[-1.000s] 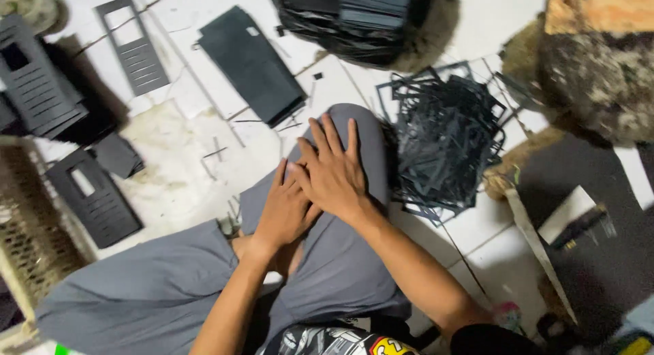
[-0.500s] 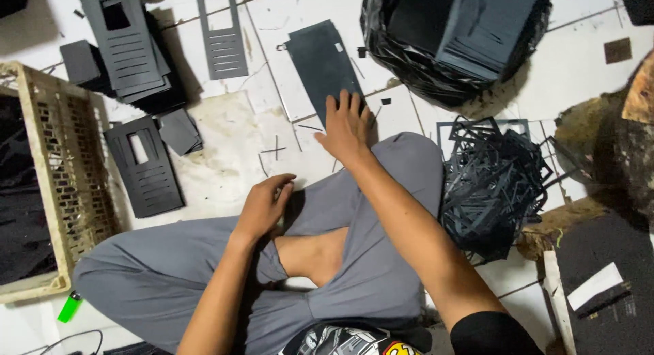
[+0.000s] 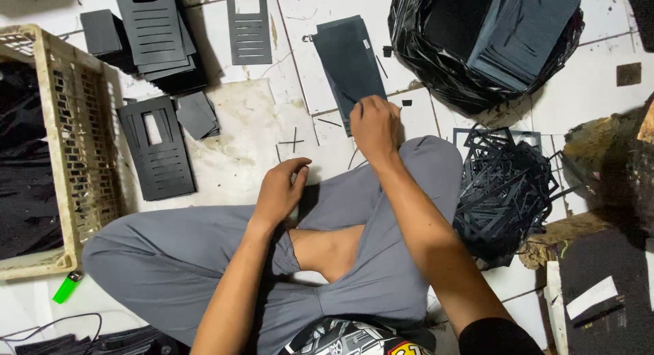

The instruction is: Removing inner cutouts from pre-cut material pieces for leather goods assembly

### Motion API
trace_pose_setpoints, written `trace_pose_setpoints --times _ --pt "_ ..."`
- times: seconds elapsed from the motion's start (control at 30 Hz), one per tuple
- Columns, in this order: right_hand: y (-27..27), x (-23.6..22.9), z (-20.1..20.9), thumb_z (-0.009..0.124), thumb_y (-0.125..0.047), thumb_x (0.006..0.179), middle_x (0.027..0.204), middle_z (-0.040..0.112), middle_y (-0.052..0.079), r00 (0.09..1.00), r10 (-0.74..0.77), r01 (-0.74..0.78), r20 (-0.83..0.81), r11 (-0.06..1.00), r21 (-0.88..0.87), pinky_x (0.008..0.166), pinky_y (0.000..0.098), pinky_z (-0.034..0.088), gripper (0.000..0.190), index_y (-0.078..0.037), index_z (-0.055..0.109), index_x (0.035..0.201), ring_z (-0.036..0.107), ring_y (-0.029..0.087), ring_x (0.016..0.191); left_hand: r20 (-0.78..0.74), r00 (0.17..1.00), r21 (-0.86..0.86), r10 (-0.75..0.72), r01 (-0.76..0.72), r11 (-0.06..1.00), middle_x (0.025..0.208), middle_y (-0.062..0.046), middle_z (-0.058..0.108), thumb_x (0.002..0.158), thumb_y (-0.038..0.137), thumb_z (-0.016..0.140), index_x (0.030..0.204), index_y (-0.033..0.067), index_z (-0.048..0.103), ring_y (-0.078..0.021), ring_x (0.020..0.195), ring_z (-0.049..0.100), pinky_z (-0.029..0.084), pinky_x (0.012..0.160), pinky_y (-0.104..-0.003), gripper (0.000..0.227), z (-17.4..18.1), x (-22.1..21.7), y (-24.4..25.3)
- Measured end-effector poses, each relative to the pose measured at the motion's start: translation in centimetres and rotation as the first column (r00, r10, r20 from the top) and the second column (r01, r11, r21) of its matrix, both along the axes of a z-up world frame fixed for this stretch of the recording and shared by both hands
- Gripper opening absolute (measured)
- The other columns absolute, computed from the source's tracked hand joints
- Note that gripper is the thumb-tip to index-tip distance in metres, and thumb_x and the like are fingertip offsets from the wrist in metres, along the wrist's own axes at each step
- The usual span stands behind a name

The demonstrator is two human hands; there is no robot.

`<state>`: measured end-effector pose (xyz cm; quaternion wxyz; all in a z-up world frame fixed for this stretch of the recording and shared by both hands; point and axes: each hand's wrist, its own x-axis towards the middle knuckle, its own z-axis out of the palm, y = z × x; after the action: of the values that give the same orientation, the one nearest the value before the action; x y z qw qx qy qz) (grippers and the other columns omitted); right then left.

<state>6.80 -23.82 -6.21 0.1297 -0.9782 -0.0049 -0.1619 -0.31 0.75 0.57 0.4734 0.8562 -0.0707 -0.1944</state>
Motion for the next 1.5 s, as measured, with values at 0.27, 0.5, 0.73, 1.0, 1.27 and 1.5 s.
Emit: trace_pose_setpoints --times 0.27,0.5,0.73,1.0,1.27,1.5 --pt "0.3 -0.7 10.7 0.067 -0.010 0.100 0.093 0.070 0.007 0.950 0.171 -0.189 0.261 0.981 0.049 0.081 0.0364 0.054 0.006 -0.006 0.072 0.101 0.072 0.027 0.091 0.162 0.978 -0.128 0.131 -0.110 0.986 0.100 -0.019 0.076 0.102 0.011 0.058 0.121 0.0032 0.072 -0.0363 0.097 0.073 0.058 0.087 -0.044 0.025 0.2 -0.3 0.5" --pt "2.9 -3.1 20.0 0.071 -0.006 0.094 0.086 0.072 0.015 0.849 0.512 -0.384 -0.129 0.766 0.515 0.076 0.0425 0.056 0.005 -0.003 0.073 0.096 0.072 0.039 0.086 0.574 0.815 -0.219 0.078 0.061 0.974 0.139 -0.023 0.056 0.099 0.019 0.069 0.144 0.0005 0.051 -0.0448 0.134 0.051 0.037 0.114 -0.054 0.052 4.7 1.3 2.8" --pt "5.4 -0.2 15.1 0.066 -0.016 0.093 0.085 0.074 0.017 0.661 0.670 -0.201 -0.337 0.591 0.781 0.078 0.0455 0.052 0.015 -0.005 0.075 0.097 0.063 0.021 0.085 0.068 0.997 -0.387 -0.036 0.060 0.920 0.084 -0.015 0.076 0.099 0.021 0.069 0.108 0.0091 0.077 -0.0261 0.085 0.073 0.055 0.082 -0.045 0.018 -0.6 1.6 4.5" --pt "5.7 -1.6 4.7 0.069 -0.022 0.098 0.124 0.063 0.020 0.858 0.368 0.191 -0.357 0.417 0.889 0.095 0.0406 0.057 0.046 -0.008 0.058 0.140 0.066 0.026 0.108 -0.339 0.885 -0.431 0.318 -0.447 0.784 0.072 0.000 0.069 0.101 0.029 0.067 0.105 0.0112 0.079 -0.0082 0.069 0.059 0.049 0.062 -0.025 0.022 -6.4 2.5 3.9" --pt "9.3 -3.7 4.3 0.085 -0.021 0.084 0.140 0.043 0.025 0.869 0.402 -0.098 -0.289 0.712 0.696 0.111 0.0566 0.041 0.059 -0.004 0.057 0.133 0.050 0.050 0.131 -0.399 0.860 -0.466 0.318 -0.488 0.738 0.076 -0.001 0.065 0.103 0.032 0.061 0.102 0.0078 0.075 -0.0112 0.072 0.061 0.049 0.067 -0.024 0.027 -6.3 2.9 2.6" --pt "11.5 -3.7 4.8 0.084 -0.009 0.085 0.137 0.050 0.012 0.951 0.305 -0.276 0.057 0.750 0.601 0.103 0.0430 0.046 0.021 -0.011 0.065 0.092 0.053 0.038 0.126 -0.392 0.821 -0.374 0.416 -0.555 0.743 0.077 -0.006 0.069 0.107 0.024 0.053 0.103 0.0017 0.074 -0.0152 0.075 0.064 0.053 0.071 -0.030 0.031 -9.0 2.7 3.1"
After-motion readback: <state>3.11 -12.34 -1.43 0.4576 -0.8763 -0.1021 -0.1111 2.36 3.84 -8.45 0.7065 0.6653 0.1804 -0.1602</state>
